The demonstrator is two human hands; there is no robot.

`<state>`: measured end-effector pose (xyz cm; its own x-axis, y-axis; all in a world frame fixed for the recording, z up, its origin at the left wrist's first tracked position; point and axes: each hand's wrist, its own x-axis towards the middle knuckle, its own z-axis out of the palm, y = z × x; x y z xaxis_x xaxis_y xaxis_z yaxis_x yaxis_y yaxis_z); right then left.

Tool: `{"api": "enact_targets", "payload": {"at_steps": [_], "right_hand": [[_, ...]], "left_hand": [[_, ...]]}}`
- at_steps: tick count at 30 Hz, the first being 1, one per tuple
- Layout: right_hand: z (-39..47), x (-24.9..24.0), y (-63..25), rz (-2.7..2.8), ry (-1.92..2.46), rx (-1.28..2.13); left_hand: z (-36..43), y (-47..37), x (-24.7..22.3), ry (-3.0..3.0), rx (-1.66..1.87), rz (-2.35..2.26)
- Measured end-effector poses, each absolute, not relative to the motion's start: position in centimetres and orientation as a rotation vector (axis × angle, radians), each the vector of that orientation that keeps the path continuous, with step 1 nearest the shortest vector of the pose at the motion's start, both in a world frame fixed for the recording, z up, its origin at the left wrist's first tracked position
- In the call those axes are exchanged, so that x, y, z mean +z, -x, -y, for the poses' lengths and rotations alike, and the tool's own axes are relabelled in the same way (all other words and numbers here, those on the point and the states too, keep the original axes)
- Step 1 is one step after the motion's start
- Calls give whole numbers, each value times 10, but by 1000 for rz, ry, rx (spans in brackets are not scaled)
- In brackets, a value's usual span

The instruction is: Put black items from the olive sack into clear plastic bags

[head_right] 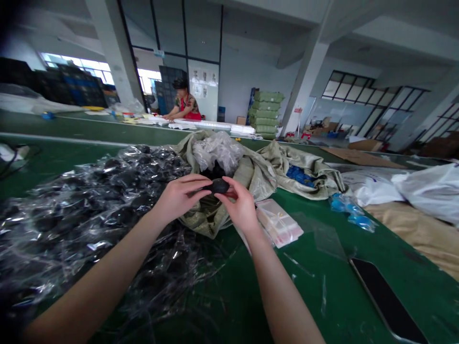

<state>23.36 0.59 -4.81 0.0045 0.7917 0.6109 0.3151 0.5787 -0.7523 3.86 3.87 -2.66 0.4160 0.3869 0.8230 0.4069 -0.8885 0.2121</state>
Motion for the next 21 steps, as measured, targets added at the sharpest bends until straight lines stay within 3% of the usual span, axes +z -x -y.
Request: {"api": "enact_targets", "payload": {"at_steps": [13, 21], "right_hand": [[1, -39, -225, 1777, 925, 218], [-2, -41, -227, 1694, 947, 283]], "left_hand": [[-28, -28, -27, 2445, -1206, 841], [-15, -33, -15, 2661, -1186, 1033]]}}
